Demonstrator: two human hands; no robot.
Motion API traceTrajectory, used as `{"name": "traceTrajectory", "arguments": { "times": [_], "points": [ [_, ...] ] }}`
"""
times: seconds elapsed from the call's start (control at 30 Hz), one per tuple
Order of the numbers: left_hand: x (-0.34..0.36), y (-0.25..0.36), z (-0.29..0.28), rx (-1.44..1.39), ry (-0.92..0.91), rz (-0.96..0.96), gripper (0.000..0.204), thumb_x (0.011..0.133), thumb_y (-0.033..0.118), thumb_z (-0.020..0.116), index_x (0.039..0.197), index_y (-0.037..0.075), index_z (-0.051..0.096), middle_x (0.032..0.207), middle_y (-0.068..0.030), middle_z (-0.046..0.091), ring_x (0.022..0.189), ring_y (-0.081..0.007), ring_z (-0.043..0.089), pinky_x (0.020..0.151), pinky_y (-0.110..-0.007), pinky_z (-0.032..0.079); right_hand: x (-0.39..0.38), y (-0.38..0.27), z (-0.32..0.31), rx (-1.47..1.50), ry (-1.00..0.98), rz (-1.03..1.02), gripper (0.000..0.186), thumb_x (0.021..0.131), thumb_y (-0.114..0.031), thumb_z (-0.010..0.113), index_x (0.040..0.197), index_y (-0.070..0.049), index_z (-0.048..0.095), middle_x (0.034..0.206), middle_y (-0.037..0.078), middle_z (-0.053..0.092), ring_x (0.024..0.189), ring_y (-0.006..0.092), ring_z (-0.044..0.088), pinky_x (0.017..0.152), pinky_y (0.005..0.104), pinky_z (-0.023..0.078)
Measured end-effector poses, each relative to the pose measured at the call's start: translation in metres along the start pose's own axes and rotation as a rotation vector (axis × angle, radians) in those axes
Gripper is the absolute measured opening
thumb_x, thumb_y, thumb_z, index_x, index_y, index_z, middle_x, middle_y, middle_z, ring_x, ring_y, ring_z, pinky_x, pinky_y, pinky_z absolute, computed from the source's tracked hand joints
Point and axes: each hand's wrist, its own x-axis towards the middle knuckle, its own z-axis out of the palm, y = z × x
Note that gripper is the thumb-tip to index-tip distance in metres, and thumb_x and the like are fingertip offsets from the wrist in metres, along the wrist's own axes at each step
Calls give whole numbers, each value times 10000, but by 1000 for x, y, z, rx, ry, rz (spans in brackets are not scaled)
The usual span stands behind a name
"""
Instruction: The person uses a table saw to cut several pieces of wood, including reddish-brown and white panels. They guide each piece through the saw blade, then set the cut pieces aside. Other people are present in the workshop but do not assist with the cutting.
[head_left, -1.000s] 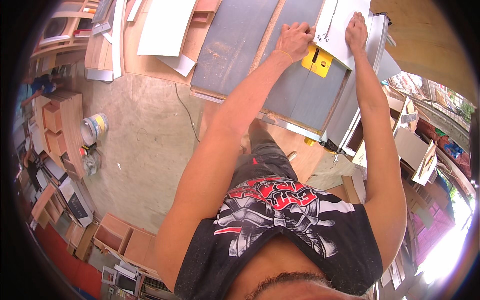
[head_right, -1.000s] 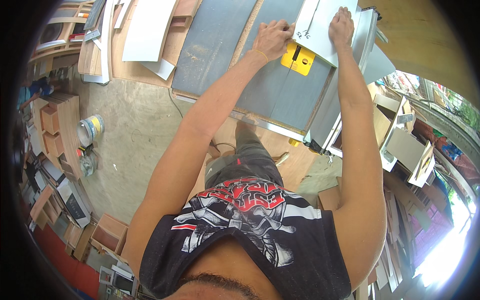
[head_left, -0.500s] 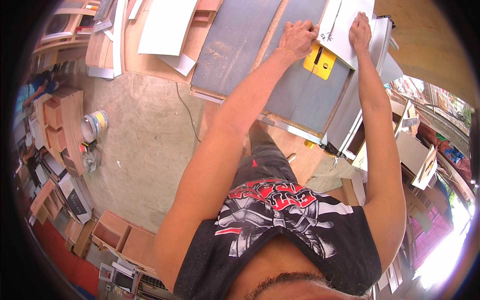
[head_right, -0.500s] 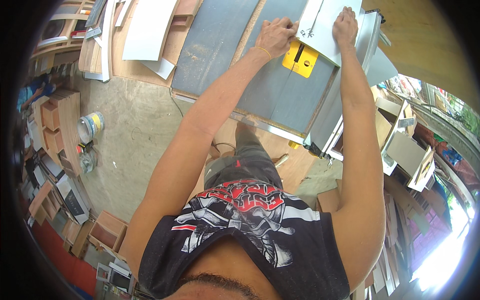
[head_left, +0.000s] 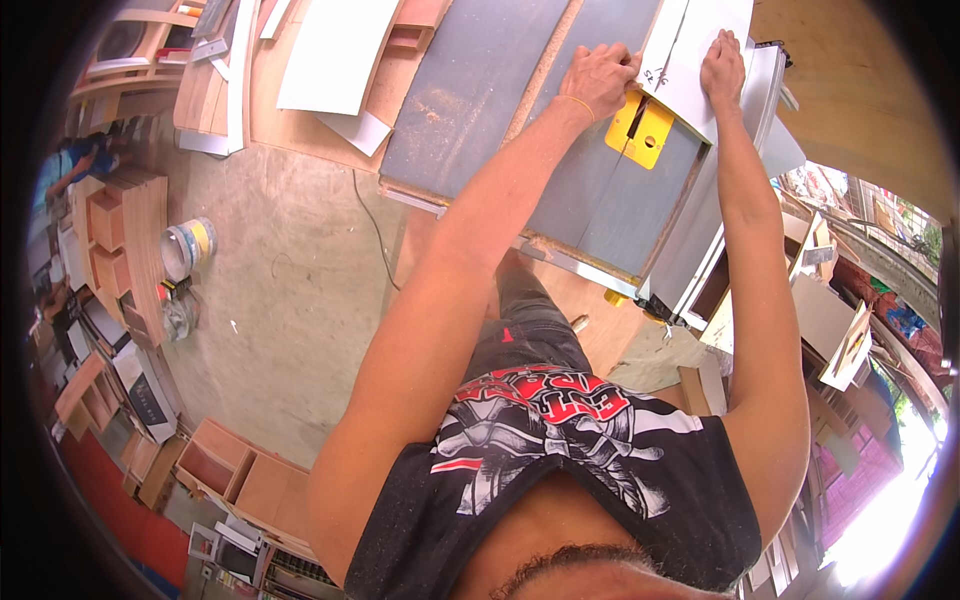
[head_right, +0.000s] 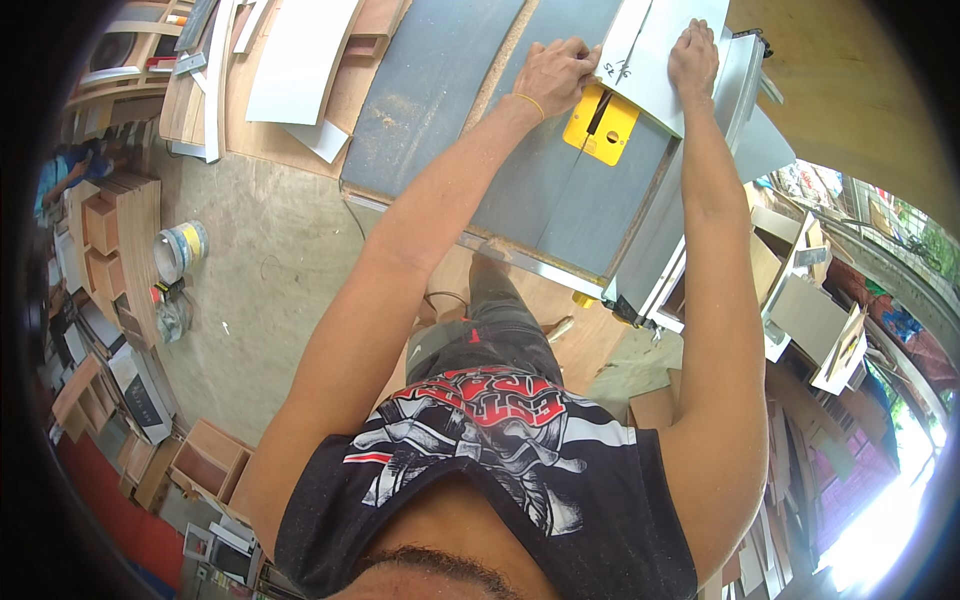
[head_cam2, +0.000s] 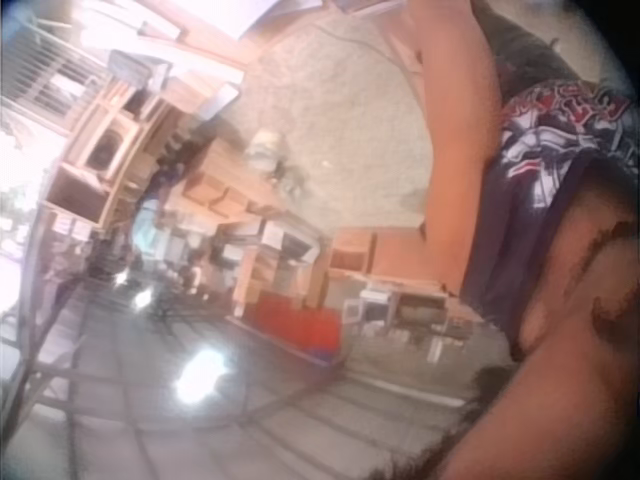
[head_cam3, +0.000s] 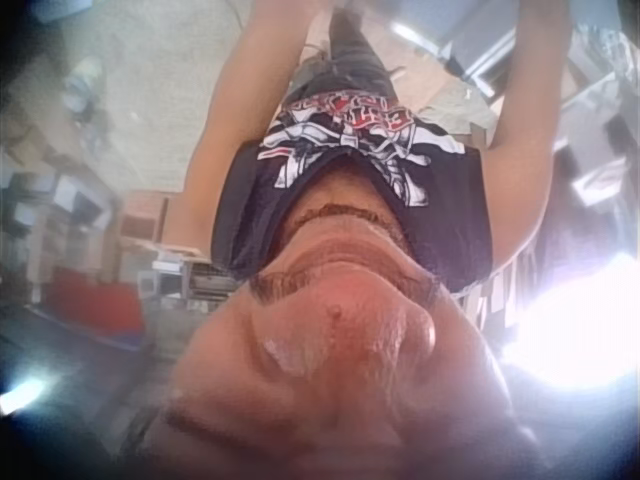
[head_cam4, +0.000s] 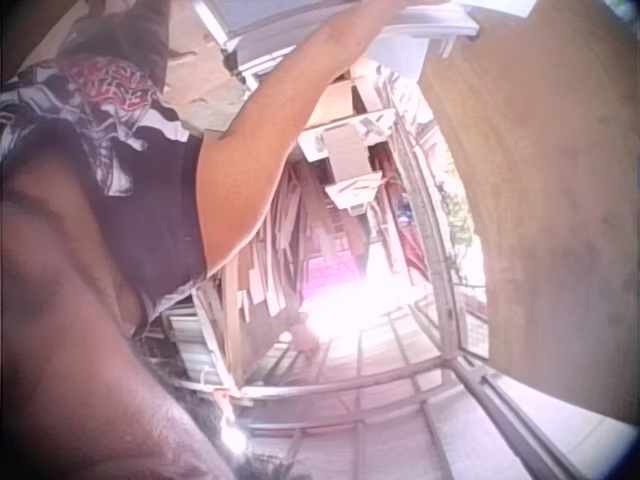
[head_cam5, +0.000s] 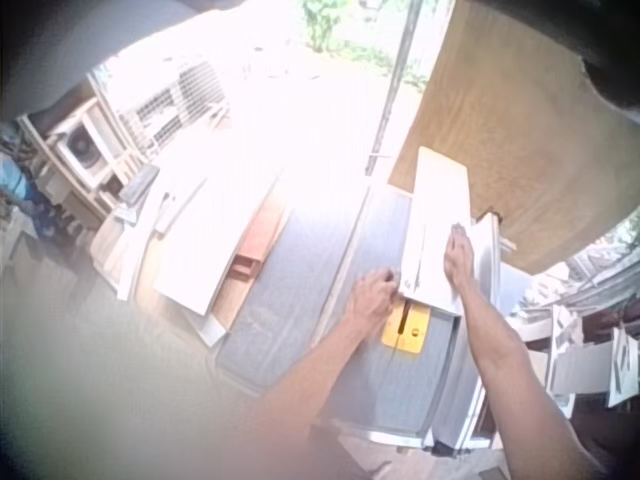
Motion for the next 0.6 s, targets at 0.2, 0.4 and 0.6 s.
{"name": "traceTrajectory", "arguments": {
  "times": [0.2, 0.4, 0.6],
  "points": [
    [4, -1, 3, 13, 6, 9, 353, 985, 246, 558, 1331, 203, 614, 1094, 17, 618, 1039, -110, 572, 872, -318, 380, 4, 2, 2, 10, -1, 3, 482, 1010, -253, 332, 1381, -10, 522, 1458, 171, 486, 1383, 323, 410, 1155, 418, 301],
    [12, -5, 5, 1, 5, 15, 362, 995, 257, 541, 1351, 213, 587, 1114, 10, 609, 1054, -112, 586, 879, -331, 380, 8, 4, 5, 5, -4, 7, 483, 1010, -253, 330, 1384, -11, 518, 1461, 164, 485, 1386, 320, 405, 1158, 415, 299],
    [13, -8, 9, -13, 34, 29, 359, 991, 268, 549, 1344, 228, 594, 1109, 9, 610, 1038, -115, 587, 859, -336, 376, 18, 11, 10, 12, -1, 4, 480, 1008, -250, 331, 1377, -11, 523, 1461, 159, 487, 1383, 315, 407, 1155, 414, 300]
  ]
}}
